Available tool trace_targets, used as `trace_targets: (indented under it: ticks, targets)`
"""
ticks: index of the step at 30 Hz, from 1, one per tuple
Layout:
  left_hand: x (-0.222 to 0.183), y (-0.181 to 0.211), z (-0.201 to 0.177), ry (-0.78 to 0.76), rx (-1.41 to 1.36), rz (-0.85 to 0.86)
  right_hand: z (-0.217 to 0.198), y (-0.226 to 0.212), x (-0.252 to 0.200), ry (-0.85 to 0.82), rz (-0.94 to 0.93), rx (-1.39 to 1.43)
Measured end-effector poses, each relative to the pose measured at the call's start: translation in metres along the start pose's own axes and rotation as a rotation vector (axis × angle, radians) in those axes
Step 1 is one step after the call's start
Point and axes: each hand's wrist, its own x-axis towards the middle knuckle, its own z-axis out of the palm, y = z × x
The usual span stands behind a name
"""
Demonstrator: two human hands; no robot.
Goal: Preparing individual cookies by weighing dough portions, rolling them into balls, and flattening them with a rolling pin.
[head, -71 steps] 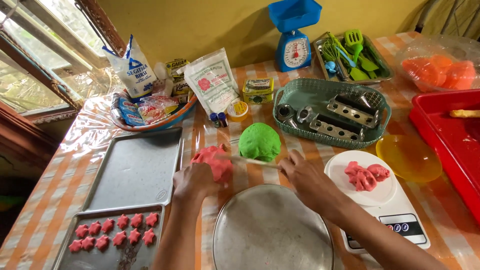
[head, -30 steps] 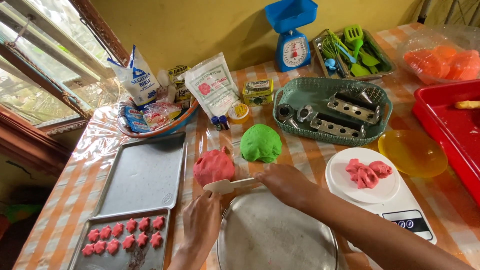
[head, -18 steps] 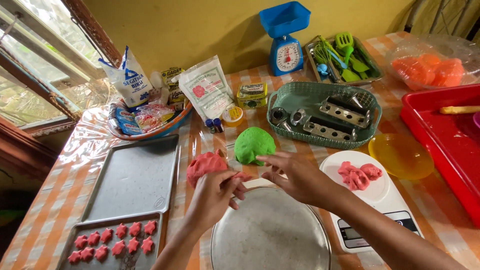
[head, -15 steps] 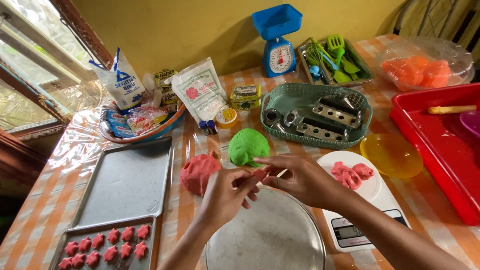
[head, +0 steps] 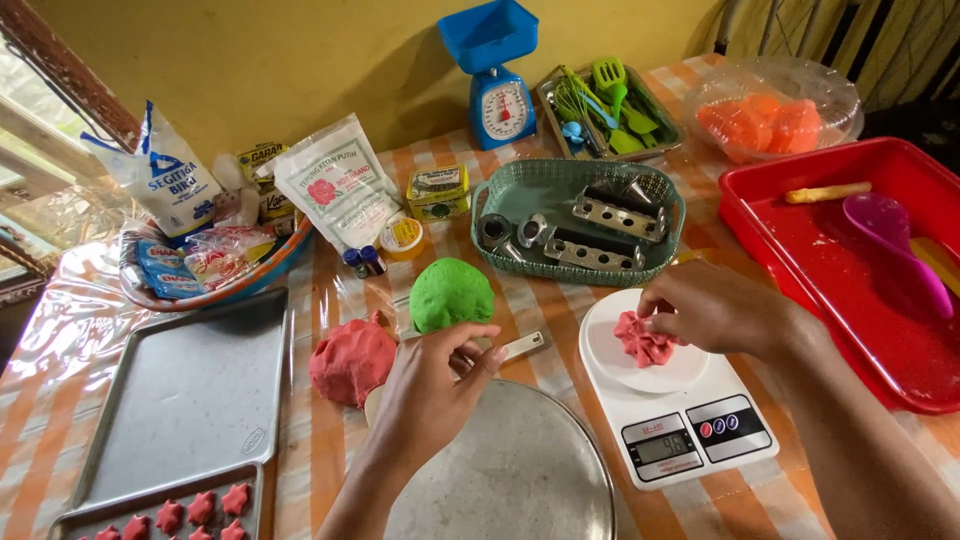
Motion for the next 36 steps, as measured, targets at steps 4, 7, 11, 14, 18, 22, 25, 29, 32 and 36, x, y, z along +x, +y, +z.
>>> trace_targets:
  ticks: [4, 7, 11, 14, 18, 22, 25, 29, 32, 36]
  targets:
    - [-0.001, 0.001, -0.006, -0.006, -0.035, 0.011, -0.002, 0.01, -0.004, 0.052, 0.041, -0.066]
    - [0.0, 0.001, -0.012, 0.08, -0.013, 0.063, -0.015, 0.004, -0.017, 0.066, 0.15, 0.038]
    - [0.0, 0.002, -0.02, 0.118, -0.017, 0.02, -0.02, 0.004, -0.021, 0.159, 0.147, 0.035]
    - [-0.001, -0.004, -0.022, 0.134, -0.041, 0.054, -0.026, -0.006, -0.03, 0.146, 0.156, 0.038]
    - [0.0, -0.019, -0.02, 0.19, -0.017, 0.136, -0.031, -0.015, -0.038, 0.099, 0.207, 0.037]
    - [0.002, -0.019, -0.018, 0.185, -0.028, 0.139, -0.033, -0.017, -0.042, 0.093, 0.215, 0.042]
    - [0.003, -0.021, -0.017, 0.192, -0.025, 0.163, -0.029, -0.013, -0.039, 0.114, 0.192, -0.007]
    - [0.004, -0.022, -0.015, 0.207, -0.035, 0.155, -0.032, -0.019, -0.043, 0.095, 0.228, -0.005]
    - [0.004, -0.022, -0.015, 0.201, -0.044, 0.154, -0.029, -0.015, -0.04, 0.086, 0.236, -0.02]
    - [0.004, -0.024, -0.015, 0.2, -0.054, 0.154, -0.024, -0.014, -0.034, 0.081, 0.226, -0.089]
